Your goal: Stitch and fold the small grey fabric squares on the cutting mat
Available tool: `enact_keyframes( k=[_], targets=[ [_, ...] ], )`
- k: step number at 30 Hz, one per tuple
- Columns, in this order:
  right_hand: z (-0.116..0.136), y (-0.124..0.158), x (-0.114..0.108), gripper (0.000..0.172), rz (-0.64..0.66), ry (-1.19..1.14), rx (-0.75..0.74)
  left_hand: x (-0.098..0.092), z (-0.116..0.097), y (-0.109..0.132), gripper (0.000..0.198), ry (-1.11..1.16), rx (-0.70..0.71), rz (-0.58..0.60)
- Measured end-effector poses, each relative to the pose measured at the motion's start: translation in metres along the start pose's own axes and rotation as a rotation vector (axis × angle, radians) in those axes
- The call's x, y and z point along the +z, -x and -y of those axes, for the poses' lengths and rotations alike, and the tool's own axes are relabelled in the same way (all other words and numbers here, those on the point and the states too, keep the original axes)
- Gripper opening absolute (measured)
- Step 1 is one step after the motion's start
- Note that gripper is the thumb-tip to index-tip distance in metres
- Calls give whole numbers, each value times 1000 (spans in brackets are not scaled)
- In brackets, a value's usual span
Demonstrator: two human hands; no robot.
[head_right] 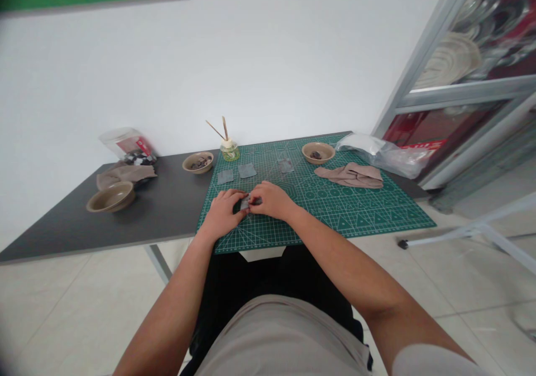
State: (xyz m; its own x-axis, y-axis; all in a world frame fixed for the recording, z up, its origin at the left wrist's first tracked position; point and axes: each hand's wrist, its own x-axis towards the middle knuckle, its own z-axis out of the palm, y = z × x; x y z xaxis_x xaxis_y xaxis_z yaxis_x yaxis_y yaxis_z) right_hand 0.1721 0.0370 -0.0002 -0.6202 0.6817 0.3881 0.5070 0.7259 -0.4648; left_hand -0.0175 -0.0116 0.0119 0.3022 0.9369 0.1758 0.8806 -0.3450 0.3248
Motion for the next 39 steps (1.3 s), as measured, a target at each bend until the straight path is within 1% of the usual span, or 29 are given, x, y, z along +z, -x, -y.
enact_keyframes(
  k=[4, 10, 12, 15, 19, 24, 26, 30, 33, 35, 39],
  targets=[
    [-1, -2, 3, 4, -34, 54, 34, 2, 2, -1, 36, 12, -3, -20],
    [-1, -5, 3, 0, 29, 0, -43, 2, 3, -2, 34, 24, -7, -31],
    [-2, -3, 2, 4, 32, -21, -57, 1, 3, -1, 35, 29, -10, -41],
    [-3, -1, 2, 8, 3, 3, -25, 1, 2, -1, 37, 30, -5, -45],
    [-2, -2, 3, 2, -28, 40, 20, 1, 3, -1, 32, 27, -1, -29],
    [4, -5, 2, 2, 45, -14, -74, 0, 4, -2, 31, 17, -7, 2],
    [5, -4, 1, 5, 49, -38, -86, 0, 5, -2, 32, 18, -7, -1],
    [2, 0, 1, 11, -17, 11, -26, 0, 5, -1, 35, 23, -3, -10],
    [0, -1, 3, 6, -52, 42, 25, 0, 4, 0, 36, 22, 1, -19],
    [-1, -2, 3, 3, -24, 29, 0, 0, 4, 0, 35, 21, -2, -21],
    [3, -4, 0, 3, 40, -24, -60, 1, 5, -1, 31, 28, -9, -18]
  ],
)
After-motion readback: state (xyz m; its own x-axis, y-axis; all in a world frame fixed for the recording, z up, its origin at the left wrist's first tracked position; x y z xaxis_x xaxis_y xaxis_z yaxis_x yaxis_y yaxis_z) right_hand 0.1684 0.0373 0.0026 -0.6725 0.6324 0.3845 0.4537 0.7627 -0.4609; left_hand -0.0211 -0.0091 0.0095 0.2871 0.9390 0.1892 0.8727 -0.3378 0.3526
